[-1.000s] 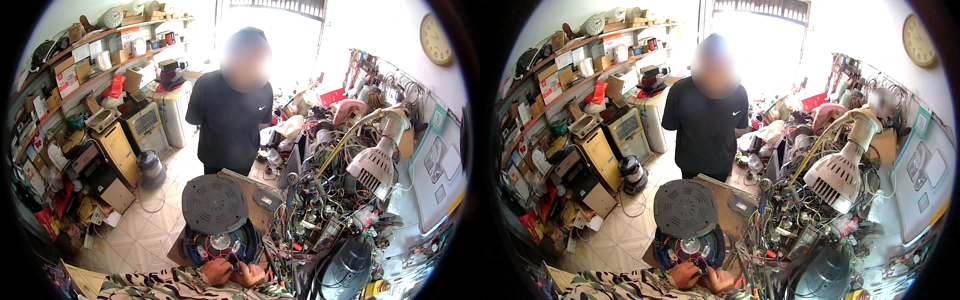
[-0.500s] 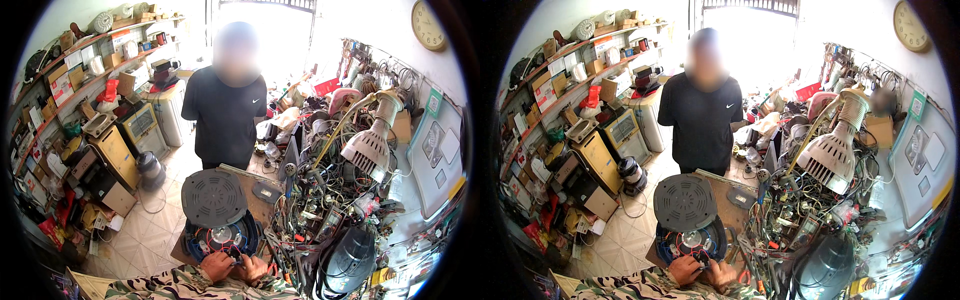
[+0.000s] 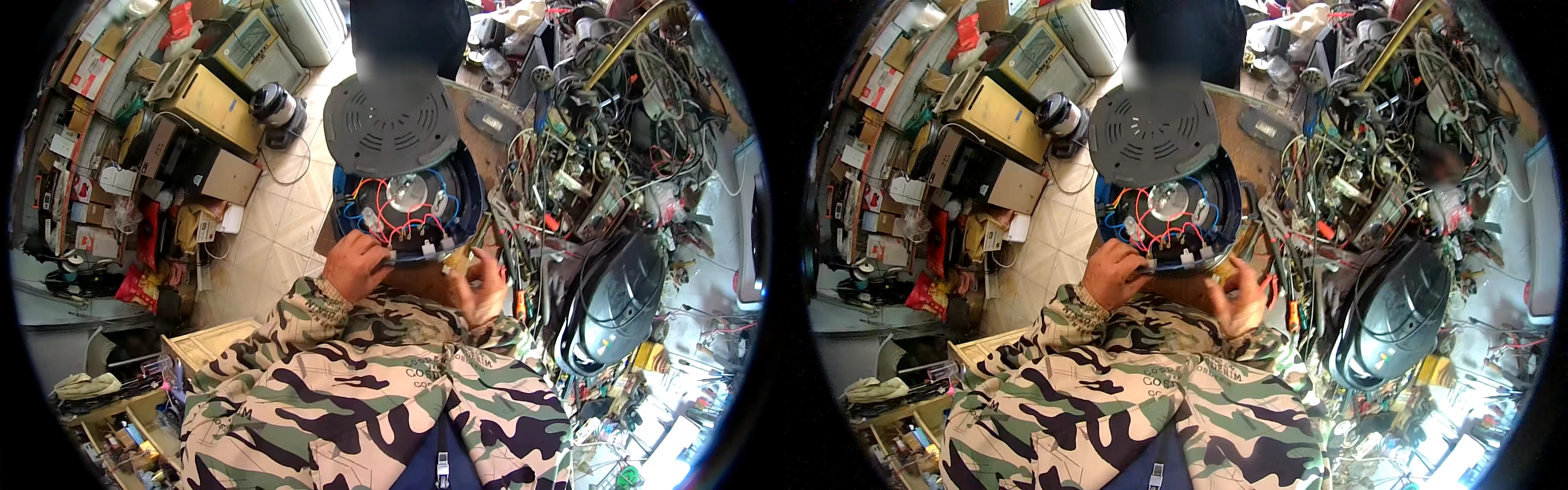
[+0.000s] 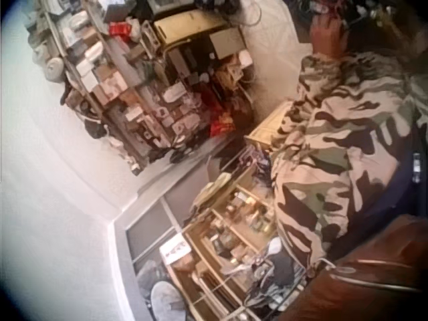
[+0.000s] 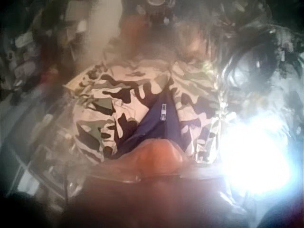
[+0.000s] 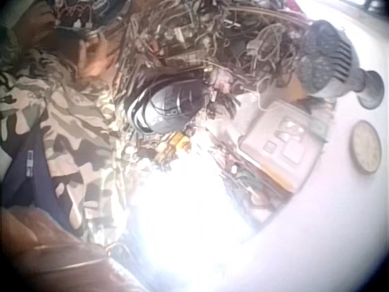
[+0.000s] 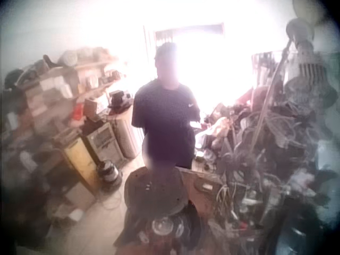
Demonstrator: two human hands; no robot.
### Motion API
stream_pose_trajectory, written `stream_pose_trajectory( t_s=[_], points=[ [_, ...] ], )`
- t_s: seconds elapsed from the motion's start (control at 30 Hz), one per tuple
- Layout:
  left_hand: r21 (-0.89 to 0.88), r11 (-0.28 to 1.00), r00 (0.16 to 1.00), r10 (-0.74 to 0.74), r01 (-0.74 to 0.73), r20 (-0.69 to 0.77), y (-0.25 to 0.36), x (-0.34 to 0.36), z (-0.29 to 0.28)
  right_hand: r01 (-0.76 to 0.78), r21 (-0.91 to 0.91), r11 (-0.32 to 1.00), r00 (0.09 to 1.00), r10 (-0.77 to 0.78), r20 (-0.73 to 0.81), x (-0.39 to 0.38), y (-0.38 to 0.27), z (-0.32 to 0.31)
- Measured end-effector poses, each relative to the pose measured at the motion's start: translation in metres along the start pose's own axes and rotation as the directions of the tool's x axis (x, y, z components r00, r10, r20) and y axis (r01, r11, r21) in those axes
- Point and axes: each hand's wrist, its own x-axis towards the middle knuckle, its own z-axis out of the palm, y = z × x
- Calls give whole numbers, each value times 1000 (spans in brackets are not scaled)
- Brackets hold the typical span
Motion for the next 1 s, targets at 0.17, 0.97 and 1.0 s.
stream_pose_trajectory(
  t_s=[0.17, 0.97, 1.0],
  points=[
    [4, 998, 997, 67, -67, 33, -2, 6, -3, -648, 678, 347, 731, 535, 424, -20, 36, -20],
    [-275, 946, 957, 226, -171, 182, -2, 35, -3, -232, 685, 690, 918, 389, -81, -53, -26, 61],
    [-260, 949, 954, 230, -176, 193, -2, 35, -3, -224, 636, 739, 911, 391, -134, -53, -25, 67]
  ],
)
